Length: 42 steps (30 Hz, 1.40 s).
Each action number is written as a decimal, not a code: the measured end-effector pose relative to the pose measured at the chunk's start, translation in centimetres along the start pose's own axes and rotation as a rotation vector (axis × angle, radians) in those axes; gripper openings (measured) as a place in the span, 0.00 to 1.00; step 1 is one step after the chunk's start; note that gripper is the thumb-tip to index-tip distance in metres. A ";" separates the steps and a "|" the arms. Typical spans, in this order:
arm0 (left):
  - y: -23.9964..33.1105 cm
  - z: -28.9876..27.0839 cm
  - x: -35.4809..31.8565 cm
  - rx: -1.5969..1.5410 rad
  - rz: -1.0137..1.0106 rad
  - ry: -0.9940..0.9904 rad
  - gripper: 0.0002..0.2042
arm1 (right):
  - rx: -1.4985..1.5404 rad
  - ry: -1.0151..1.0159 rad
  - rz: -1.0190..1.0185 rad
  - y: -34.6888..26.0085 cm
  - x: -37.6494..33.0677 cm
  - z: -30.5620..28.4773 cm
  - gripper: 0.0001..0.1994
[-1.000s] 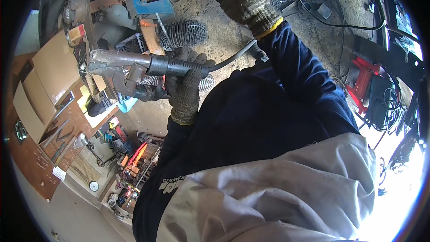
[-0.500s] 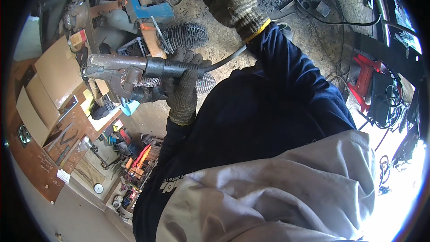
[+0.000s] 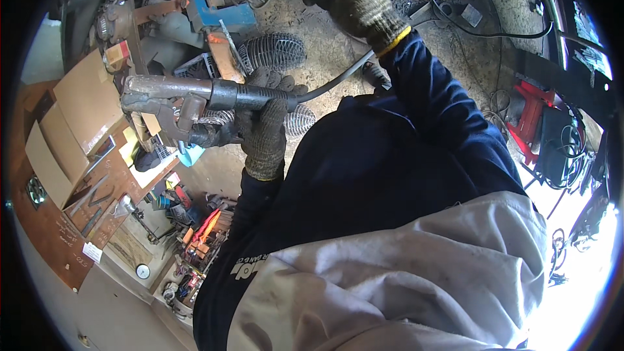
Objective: The person welds two metal pieces together using a welding gun, then hits the joint with a hammer.
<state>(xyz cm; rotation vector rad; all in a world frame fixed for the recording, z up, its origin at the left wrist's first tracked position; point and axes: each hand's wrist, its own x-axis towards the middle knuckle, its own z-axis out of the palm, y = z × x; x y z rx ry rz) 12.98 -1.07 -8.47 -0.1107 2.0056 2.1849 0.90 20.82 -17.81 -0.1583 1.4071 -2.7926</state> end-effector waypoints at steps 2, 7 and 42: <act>-0.2 -0.3 0.1 -0.012 -0.025 -0.004 0.29 | -0.998 -0.022 -0.306 -0.8 0.5 -0.5 0.25; 0.2 -0.5 0.3 0.031 -0.020 -0.003 0.28 | -0.871 0.052 -0.136 1.4 0.4 -3.0 0.26; 0.0 -2.0 1.0 0.184 0.055 -0.060 0.27 | -1.295 0.292 -0.150 1.7 -1.4 -1.0 0.39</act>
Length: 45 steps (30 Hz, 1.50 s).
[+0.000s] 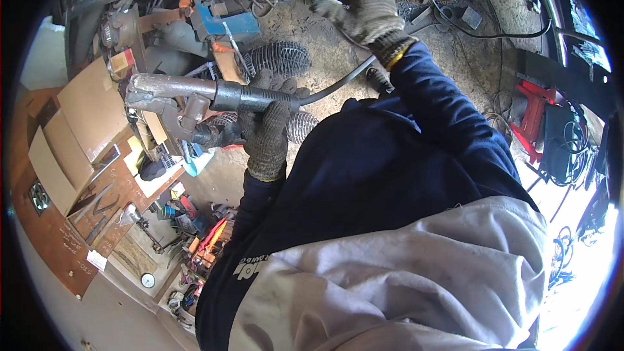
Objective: The person welds two metal pieces together using a welding gun, then hits the joint with a hammer.
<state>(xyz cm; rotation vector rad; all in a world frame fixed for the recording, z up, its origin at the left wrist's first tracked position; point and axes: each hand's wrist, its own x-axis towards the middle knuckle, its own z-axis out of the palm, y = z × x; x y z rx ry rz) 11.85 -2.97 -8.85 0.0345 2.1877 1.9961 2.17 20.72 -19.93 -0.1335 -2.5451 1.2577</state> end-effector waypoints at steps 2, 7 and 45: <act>0.1 -0.1 -0.6 -0.016 0.005 0.006 0.27 | 0.335 -0.077 0.100 1.0 -0.7 0.0 0.34; -0.2 0.0 -0.7 -0.215 -0.049 0.043 0.28 | 0.268 -0.054 -0.080 6.4 -0.8 2.4 0.20; -0.6 -1.5 -1.8 -0.350 0.001 -0.009 0.28 | 1.145 -0.434 0.363 3.3 -2.1 2.0 0.23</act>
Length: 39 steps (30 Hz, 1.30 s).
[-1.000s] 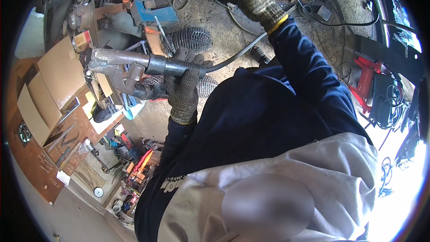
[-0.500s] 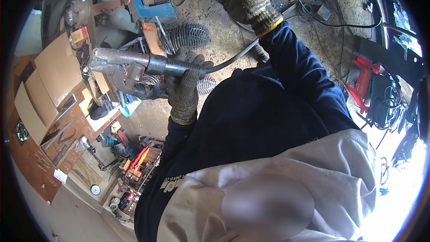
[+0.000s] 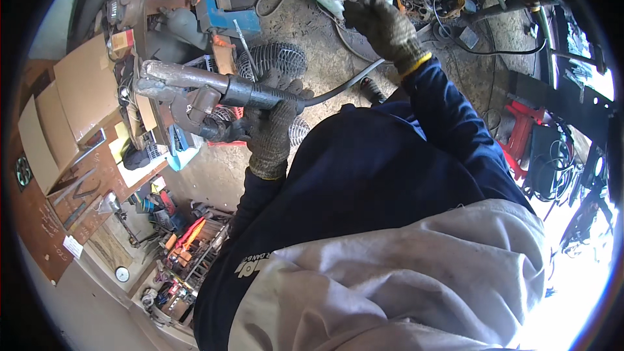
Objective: The person welds two metal pieces together using a welding gun, then hits the joint with a hammer.
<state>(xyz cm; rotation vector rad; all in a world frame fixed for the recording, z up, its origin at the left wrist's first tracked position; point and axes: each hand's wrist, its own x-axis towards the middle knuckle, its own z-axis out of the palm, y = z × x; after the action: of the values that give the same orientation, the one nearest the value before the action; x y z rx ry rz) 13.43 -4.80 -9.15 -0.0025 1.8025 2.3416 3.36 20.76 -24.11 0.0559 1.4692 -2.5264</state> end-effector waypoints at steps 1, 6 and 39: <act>-0.1 -0.2 -0.2 0.003 0.001 0.008 0.29 | 0.108 0.071 0.056 0.9 -0.6 -0.1 0.23; 0.1 -0.3 -0.6 0.035 -0.019 0.090 0.27 | -0.094 0.183 0.218 0.0 -2.4 2.0 0.23; -0.6 2.0 2.1 -0.048 0.181 0.276 0.23 | -1.230 0.476 -0.532 -22.9 -0.7 -5.9 0.14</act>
<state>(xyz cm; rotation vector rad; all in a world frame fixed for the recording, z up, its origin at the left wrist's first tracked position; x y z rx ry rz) 11.69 -2.43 -9.46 -0.1855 1.9405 2.6215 -1.18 36.91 -7.37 0.0681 3.2926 -1.4444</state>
